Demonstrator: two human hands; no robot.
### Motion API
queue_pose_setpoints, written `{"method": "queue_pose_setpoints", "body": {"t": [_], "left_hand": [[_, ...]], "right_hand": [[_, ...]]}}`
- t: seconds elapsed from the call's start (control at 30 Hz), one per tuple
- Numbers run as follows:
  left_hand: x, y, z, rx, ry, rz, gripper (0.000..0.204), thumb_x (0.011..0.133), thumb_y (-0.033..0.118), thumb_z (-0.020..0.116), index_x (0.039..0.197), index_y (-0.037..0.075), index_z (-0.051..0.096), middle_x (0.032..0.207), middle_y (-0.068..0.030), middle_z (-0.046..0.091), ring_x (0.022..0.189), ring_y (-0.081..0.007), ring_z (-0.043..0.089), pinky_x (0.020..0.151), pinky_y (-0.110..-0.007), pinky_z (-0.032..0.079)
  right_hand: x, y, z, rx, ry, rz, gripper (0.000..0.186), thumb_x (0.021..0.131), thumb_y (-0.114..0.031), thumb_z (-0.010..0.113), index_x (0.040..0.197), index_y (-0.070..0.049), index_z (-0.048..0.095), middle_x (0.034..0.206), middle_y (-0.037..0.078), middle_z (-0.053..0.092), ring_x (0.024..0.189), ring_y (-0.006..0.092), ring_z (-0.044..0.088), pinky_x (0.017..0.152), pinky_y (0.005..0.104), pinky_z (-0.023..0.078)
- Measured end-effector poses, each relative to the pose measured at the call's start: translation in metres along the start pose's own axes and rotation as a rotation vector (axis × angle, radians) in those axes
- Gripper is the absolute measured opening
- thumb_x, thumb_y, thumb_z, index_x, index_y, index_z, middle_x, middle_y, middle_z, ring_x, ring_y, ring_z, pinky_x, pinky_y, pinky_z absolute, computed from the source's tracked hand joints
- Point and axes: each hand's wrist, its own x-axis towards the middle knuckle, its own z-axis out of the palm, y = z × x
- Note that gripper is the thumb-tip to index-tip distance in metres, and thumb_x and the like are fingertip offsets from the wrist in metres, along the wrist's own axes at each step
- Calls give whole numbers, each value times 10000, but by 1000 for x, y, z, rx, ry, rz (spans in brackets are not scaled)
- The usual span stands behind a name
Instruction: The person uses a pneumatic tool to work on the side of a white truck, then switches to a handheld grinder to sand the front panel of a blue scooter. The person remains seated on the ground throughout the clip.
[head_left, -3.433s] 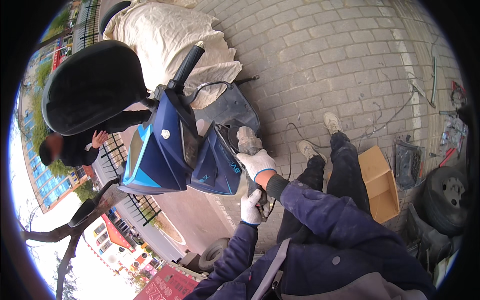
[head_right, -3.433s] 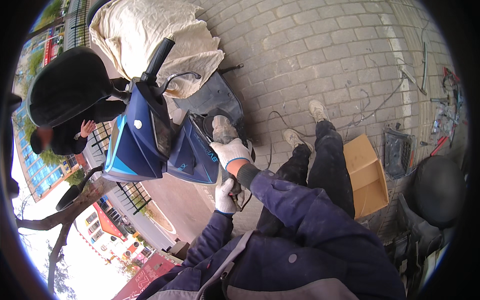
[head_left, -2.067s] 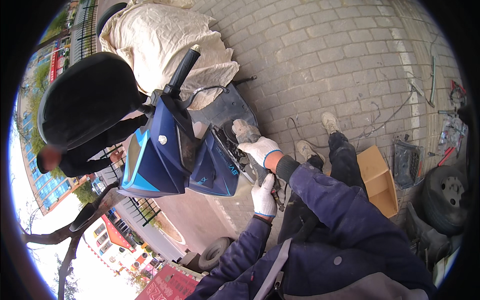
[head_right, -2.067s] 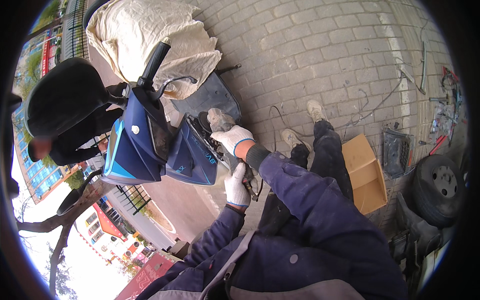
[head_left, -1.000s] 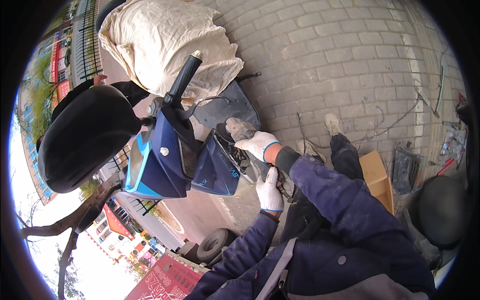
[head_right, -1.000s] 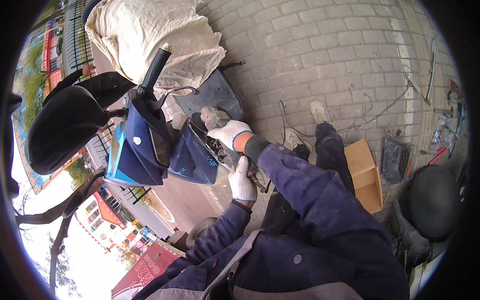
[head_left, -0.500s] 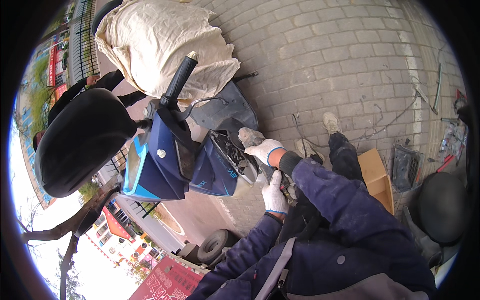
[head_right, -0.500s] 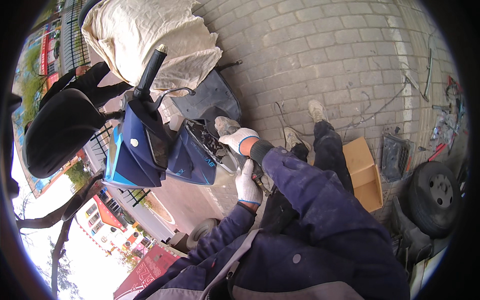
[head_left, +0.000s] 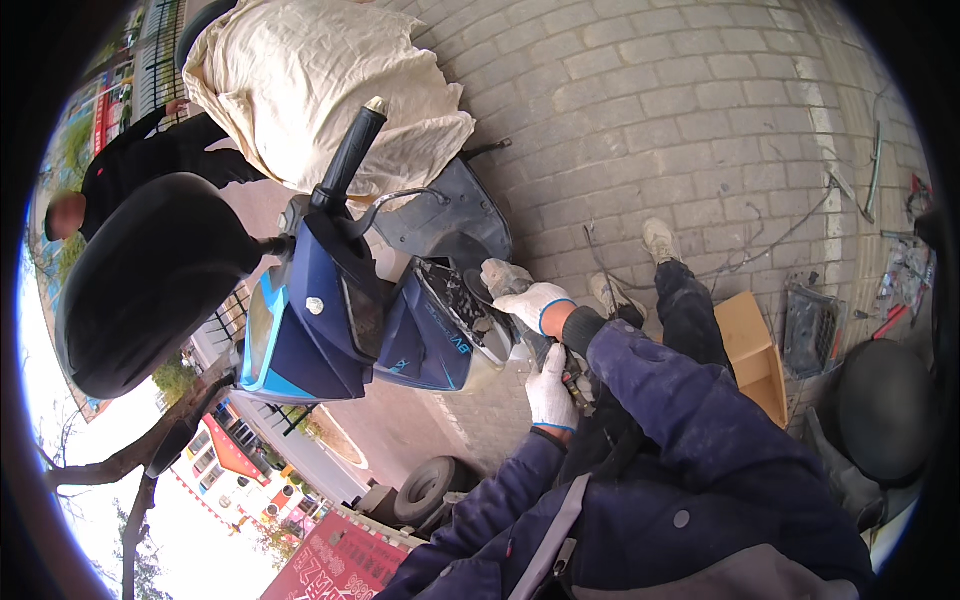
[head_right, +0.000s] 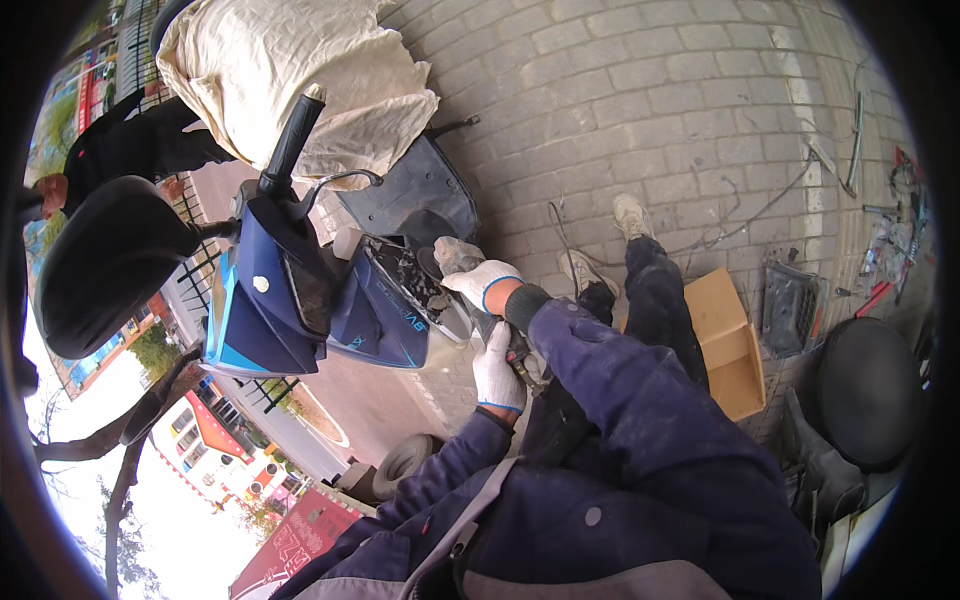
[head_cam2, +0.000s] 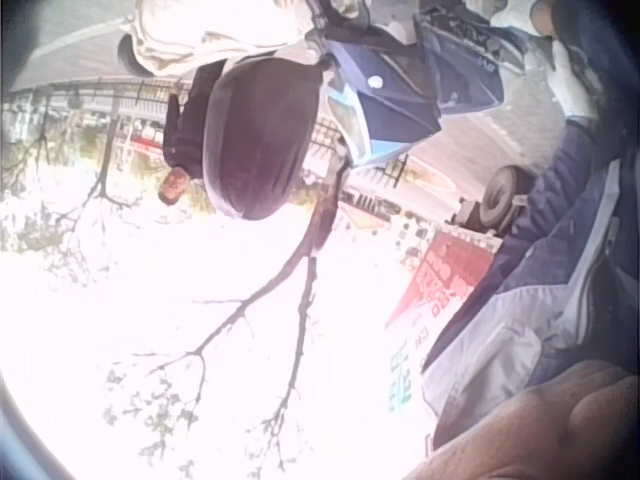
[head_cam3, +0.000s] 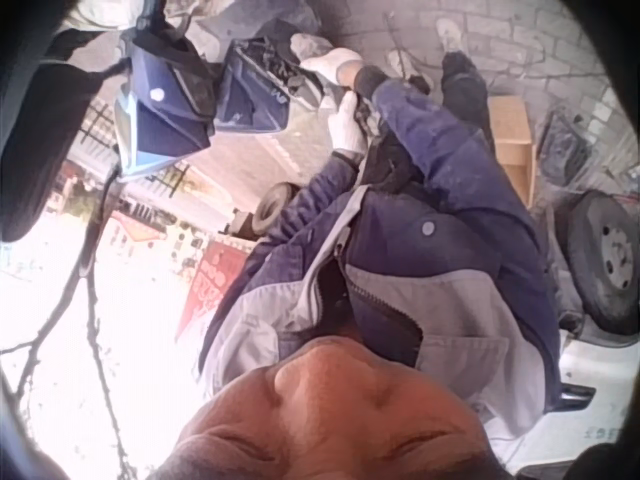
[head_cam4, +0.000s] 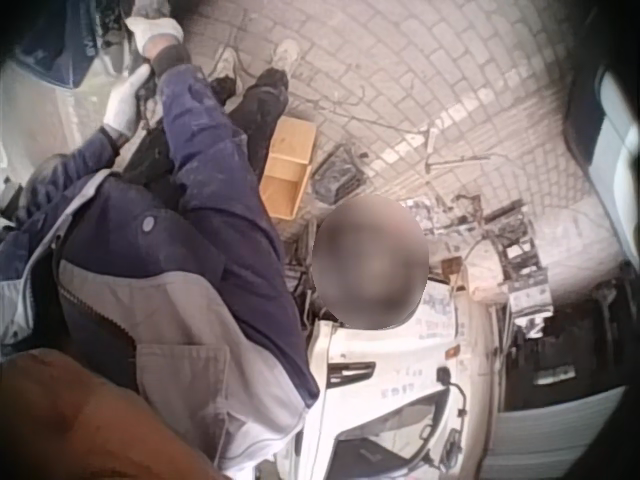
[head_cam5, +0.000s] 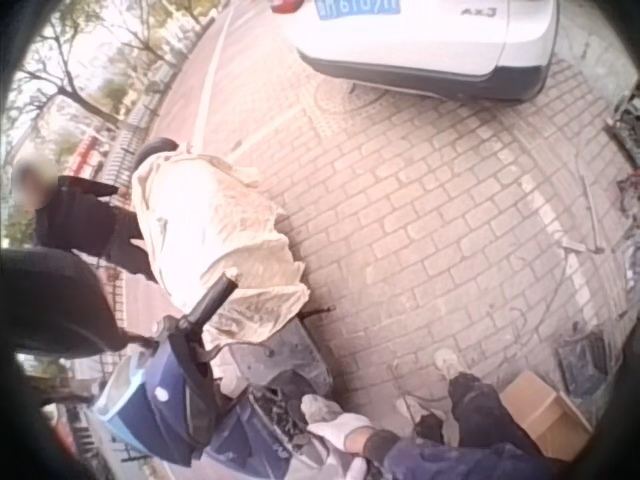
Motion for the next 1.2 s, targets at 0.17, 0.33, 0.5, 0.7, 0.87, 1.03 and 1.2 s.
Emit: {"method": "queue_pose_setpoints", "body": {"t": [0.17,0.33,0.5,0.7,0.87,1.03,1.2], "left_hand": [[11,5,-8,121,16,84,269,1051,241,785,1200,20,748,995,0,760,793,-108,685,717,-295,551],[7,-2,4,-58,-11,87,231,1049,237,787,1143,32,738,931,6,740,793,-96,679,711,-277,546],[8,11,-4,80,48,86,303,1054,205,781,1277,13,709,1051,-6,760,849,-83,680,729,-270,535],[11,16,0,33,-19,204,299,1086,233,735,1294,20,706,1093,-40,771,907,-159,722,802,-338,596],[3,9,7,34,31,156,278,1057,210,781,1253,20,725,1034,23,748,790,-63,631,695,-250,489],[7,24,6,60,8,178,255,1061,203,776,1233,22,727,950,35,715,754,-68,610,673,-255,495],[-1,10,12,-66,11,108,249,1058,209,778,1224,28,737,987,22,737,736,-74,616,664,-265,512]], "right_hand": [[4,1,-1,31,-17,-97,690,982,-732,604,1257,-138,822,1215,322,760,1206,490,706,1028,506,547],[8,-1,-1,5,-37,-62,711,955,-740,635,1271,-131,822,1254,301,767,1206,484,716,1034,497,545],[2,-20,-9,-179,-2,-245,522,1043,-651,567,1344,-289,794,1292,257,766,1152,485,732,1001,522,567],[-2,-33,-17,-336,45,-387,455,1083,-608,522,1351,-347,780,1257,228,785,1138,485,736,990,530,574],[3,-17,-6,-126,-2,-156,538,985,-692,611,1283,-297,823,1256,269,775,1154,490,730,1016,508,562],[16,-14,-2,-153,29,-299,620,970,-710,635,1250,-194,838,1278,310,756,1165,495,727,1022,499,559],[13,-15,-2,-94,-29,-92,570,1022,-692,587,1283,-247,829,1230,310,770,1182,512,713,1004,505,556]]}}
